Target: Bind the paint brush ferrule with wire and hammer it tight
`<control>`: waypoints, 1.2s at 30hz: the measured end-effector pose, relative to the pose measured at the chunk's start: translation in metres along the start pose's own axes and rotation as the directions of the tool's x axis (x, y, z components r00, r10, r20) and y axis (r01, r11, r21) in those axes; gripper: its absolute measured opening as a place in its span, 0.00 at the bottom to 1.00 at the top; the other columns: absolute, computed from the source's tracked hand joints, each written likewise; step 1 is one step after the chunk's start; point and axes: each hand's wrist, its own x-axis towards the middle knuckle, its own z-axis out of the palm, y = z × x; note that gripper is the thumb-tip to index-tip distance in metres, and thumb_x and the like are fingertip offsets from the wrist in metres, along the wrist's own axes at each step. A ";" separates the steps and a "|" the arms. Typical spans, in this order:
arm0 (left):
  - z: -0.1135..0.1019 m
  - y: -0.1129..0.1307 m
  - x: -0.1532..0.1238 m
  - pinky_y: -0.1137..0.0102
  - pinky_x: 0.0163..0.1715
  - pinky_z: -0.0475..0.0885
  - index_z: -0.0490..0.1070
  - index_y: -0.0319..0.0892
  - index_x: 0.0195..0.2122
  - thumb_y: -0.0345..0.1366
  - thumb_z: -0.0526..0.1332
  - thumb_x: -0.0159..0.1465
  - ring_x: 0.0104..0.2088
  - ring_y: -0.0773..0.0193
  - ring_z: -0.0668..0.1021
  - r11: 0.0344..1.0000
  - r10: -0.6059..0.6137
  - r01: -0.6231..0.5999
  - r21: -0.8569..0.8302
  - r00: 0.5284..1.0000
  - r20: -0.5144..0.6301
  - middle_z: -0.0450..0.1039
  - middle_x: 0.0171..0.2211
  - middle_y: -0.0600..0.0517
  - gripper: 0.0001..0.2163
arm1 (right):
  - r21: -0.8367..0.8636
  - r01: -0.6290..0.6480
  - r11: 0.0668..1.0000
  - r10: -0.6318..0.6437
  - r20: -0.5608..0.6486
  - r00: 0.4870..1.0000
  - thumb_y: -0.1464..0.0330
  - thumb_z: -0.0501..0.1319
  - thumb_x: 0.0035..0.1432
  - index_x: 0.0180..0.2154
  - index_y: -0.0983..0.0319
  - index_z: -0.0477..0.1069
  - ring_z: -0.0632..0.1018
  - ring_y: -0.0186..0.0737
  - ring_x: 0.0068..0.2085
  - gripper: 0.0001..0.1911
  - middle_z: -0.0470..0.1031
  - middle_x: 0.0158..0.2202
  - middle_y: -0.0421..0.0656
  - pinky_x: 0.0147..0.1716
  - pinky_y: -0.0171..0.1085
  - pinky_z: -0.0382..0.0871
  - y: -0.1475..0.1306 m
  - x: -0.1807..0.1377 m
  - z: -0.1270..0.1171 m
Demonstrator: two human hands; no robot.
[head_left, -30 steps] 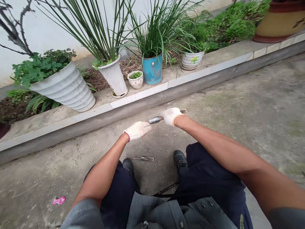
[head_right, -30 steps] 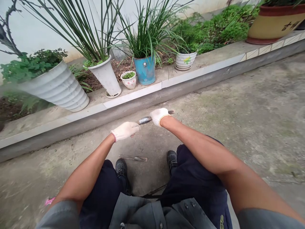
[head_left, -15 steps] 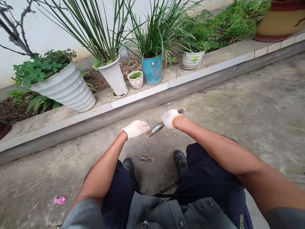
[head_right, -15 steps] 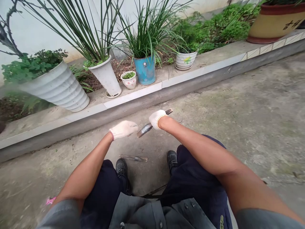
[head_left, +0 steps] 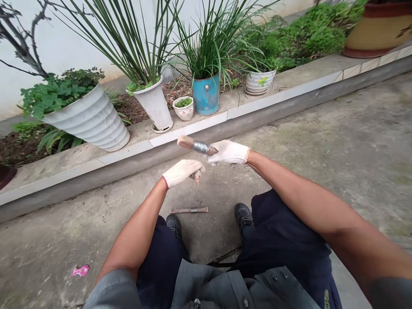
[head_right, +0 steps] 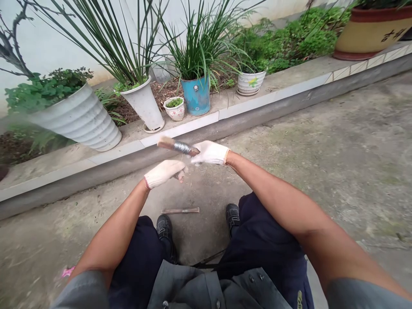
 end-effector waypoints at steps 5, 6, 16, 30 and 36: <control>0.000 0.003 0.001 0.70 0.32 0.75 0.75 0.38 0.43 0.48 0.55 0.71 0.25 0.67 0.76 0.998 -0.042 0.044 0.054 0.998 -0.041 0.69 0.26 0.55 0.18 | -0.423 -0.145 0.895 0.068 -0.192 0.979 0.61 0.60 0.59 0.44 0.60 0.76 0.78 0.42 0.36 0.15 0.80 0.36 0.46 0.31 0.34 0.62 0.011 0.015 0.003; 0.001 0.001 0.002 0.70 0.32 0.74 0.75 0.38 0.45 0.49 0.56 0.70 0.25 0.67 0.76 0.998 -0.049 0.051 0.044 0.998 -0.051 0.69 0.26 0.55 0.18 | -0.485 -0.179 0.856 0.085 -0.210 0.974 0.60 0.59 0.60 0.45 0.60 0.77 0.78 0.44 0.37 0.15 0.80 0.37 0.47 0.32 0.35 0.63 0.014 0.017 0.004; 0.005 -0.020 0.014 0.69 0.28 0.72 0.68 0.35 0.56 0.69 0.52 0.65 0.21 0.66 0.73 0.945 -0.141 0.097 -0.314 0.983 -0.119 0.69 0.23 0.55 0.38 | -0.499 -0.157 0.852 0.063 -0.199 0.978 0.58 0.57 0.59 0.44 0.61 0.77 0.77 0.42 0.35 0.18 0.80 0.37 0.48 0.31 0.35 0.60 0.020 0.019 0.000; 0.012 -0.014 0.010 0.71 0.30 0.72 0.65 0.35 0.61 0.41 0.63 0.66 0.26 0.68 0.75 0.925 0.015 -0.089 -0.370 0.980 -0.198 0.72 0.27 0.54 0.24 | -0.083 -0.069 0.994 0.050 -0.211 0.976 0.63 0.62 0.57 0.44 0.63 0.75 0.77 0.35 0.30 0.15 0.80 0.31 0.42 0.30 0.32 0.65 0.015 0.009 -0.006; 0.018 -0.003 -0.001 0.66 0.39 0.76 0.62 0.36 0.66 0.37 0.64 0.66 0.31 0.65 0.80 0.945 0.041 -0.071 -0.319 0.994 -0.098 0.79 0.38 0.47 0.28 | 0.108 -0.001 0.994 0.026 -0.235 0.972 0.64 0.65 0.54 0.45 0.64 0.77 0.73 0.35 0.29 0.17 0.78 0.29 0.42 0.29 0.34 0.64 -0.002 -0.008 -0.007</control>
